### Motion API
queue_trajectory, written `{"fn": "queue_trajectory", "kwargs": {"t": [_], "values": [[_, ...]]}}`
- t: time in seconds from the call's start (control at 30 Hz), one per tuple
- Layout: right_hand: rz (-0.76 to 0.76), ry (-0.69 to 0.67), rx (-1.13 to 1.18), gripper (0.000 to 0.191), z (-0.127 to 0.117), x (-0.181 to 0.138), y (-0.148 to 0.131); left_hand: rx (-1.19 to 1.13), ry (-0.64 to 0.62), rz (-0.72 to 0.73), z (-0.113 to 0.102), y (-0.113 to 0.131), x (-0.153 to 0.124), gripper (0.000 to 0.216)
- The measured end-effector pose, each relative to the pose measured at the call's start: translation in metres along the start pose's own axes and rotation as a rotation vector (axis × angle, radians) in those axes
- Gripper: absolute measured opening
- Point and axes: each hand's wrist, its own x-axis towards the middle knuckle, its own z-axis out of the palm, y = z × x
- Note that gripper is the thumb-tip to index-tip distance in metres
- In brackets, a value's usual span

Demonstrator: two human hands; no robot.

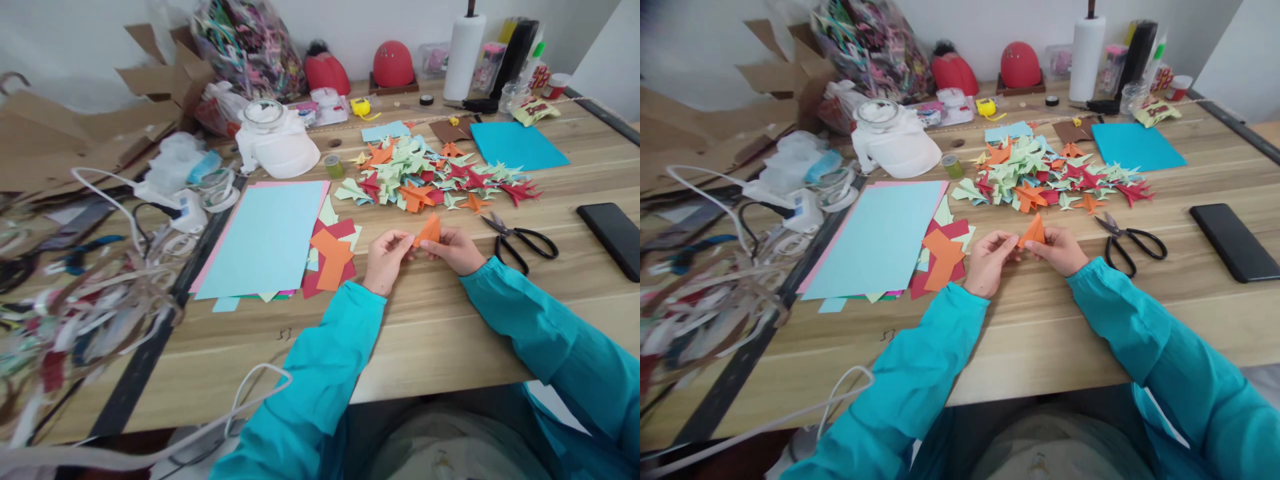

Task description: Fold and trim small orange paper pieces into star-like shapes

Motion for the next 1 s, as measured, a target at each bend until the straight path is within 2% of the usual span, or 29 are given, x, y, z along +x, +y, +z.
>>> {"fn": "queue_trajectory", "kwargs": {"t": [0.3, 0.53, 0.77, 1.0], "values": [[-0.002, -0.012, 0.000, 0.037, 0.0005, 0.0003, 0.0014, 0.019, -0.014, 0.021, -0.0020, -0.0044, 0.0014, 0.027], [0.017, 0.013, 0.018, 0.035, 0.0005, 0.0001, -0.0008, -0.125, -0.003, 0.001, -0.0019, -0.0055, 0.0040, 0.038], [0.004, -0.022, 0.027, 0.035, 0.0004, -0.0007, -0.0015, 0.066, -0.070, 0.014, -0.0008, -0.0015, -0.0011, 0.023], [0.006, -0.051, 0.049, 0.033, 0.0014, -0.0012, -0.0031, 0.071, -0.041, 0.019, -0.0032, -0.0059, 0.0009, 0.028]]}}
